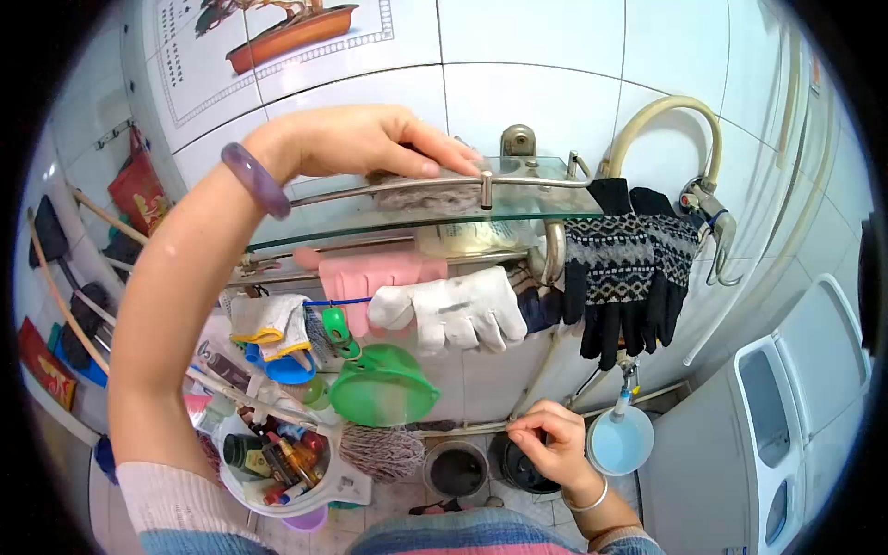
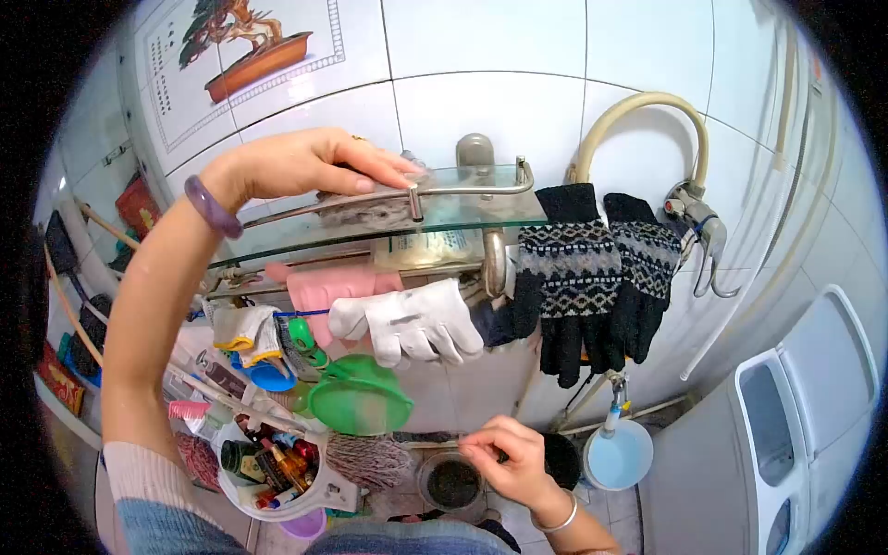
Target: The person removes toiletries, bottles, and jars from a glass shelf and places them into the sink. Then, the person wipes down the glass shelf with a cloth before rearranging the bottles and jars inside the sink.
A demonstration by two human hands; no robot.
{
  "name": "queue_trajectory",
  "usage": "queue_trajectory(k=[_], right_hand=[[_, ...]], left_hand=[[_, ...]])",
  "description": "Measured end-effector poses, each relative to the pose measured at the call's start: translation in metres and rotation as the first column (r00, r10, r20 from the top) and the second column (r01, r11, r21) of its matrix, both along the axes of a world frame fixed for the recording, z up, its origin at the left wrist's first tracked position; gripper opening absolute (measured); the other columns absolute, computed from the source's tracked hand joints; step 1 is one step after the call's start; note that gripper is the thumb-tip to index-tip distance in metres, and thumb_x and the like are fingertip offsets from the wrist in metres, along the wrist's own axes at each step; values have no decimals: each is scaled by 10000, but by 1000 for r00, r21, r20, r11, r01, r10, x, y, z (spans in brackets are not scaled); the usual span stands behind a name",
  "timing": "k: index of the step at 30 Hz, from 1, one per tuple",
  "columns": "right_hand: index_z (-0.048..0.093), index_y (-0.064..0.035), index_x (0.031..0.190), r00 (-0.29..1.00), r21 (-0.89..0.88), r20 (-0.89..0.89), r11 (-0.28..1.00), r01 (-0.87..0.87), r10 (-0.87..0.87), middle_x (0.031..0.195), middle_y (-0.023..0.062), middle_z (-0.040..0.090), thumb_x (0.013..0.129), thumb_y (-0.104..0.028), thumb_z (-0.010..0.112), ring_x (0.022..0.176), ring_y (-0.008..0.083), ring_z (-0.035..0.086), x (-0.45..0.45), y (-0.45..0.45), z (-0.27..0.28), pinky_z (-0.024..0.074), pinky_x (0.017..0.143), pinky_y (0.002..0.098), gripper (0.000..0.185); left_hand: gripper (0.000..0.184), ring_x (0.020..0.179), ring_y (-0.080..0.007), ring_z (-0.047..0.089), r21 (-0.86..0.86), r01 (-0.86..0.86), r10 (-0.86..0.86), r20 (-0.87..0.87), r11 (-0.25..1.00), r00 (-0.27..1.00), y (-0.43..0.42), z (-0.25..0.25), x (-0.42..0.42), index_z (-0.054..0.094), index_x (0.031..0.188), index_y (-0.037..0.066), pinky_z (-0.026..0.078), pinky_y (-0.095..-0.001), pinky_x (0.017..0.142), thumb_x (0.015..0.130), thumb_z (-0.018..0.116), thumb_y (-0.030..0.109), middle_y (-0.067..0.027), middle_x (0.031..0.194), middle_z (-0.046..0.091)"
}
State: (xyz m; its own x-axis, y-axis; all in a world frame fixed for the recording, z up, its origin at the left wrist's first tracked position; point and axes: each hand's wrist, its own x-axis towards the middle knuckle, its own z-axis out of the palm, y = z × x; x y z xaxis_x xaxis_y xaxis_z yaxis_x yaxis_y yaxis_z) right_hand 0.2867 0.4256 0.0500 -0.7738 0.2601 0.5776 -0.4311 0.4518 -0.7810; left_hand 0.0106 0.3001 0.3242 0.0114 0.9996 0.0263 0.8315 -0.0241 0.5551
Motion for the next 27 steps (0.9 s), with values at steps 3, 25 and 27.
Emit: queue_trajectory(k=[3, 25, 27], right_hand=[[678, 0, 790, 1000, -6, -9, 1000, 24, -24, 694, 55, 596, 739, -10, 707, 559, 103, 498, 2, 5, -5, 383, 506, 224, 59], [658, 26, 774, 997, -65, -30, 996, 63, -65, 715, 65, 602, 737, 15, 697, 588, 112, 508, -7, -4, -12, 392, 534, 227, 54], [662, 20, 776, 995, -112, 33, 989, 98, -95, 709, 61, 599, 742, 8, 695, 593, 113, 509, -4, -2, -15, 387, 539, 226, 48]], left_hand=[[279, 1090, -188, 512, -129, -101, 107, 40, 986, 993, -31, 10, 1, 679, 1038, -15, 405, -287, 931, 788, 558, -33, -115, 1273, 558], [254, 1113, -233, 536, -74, -413, 420, 131, 908, 898, -118, 4, -22, 702, 912, -53, 398, -303, 953, 692, 576, -42, -159, 1145, 627], [235, 1069, -230, 555, -73, -524, 529, 177, 848, 830, -148, 3, -27, 701, 870, -61, 411, -302, 930, 672, 577, -47, -157, 1120, 636]])
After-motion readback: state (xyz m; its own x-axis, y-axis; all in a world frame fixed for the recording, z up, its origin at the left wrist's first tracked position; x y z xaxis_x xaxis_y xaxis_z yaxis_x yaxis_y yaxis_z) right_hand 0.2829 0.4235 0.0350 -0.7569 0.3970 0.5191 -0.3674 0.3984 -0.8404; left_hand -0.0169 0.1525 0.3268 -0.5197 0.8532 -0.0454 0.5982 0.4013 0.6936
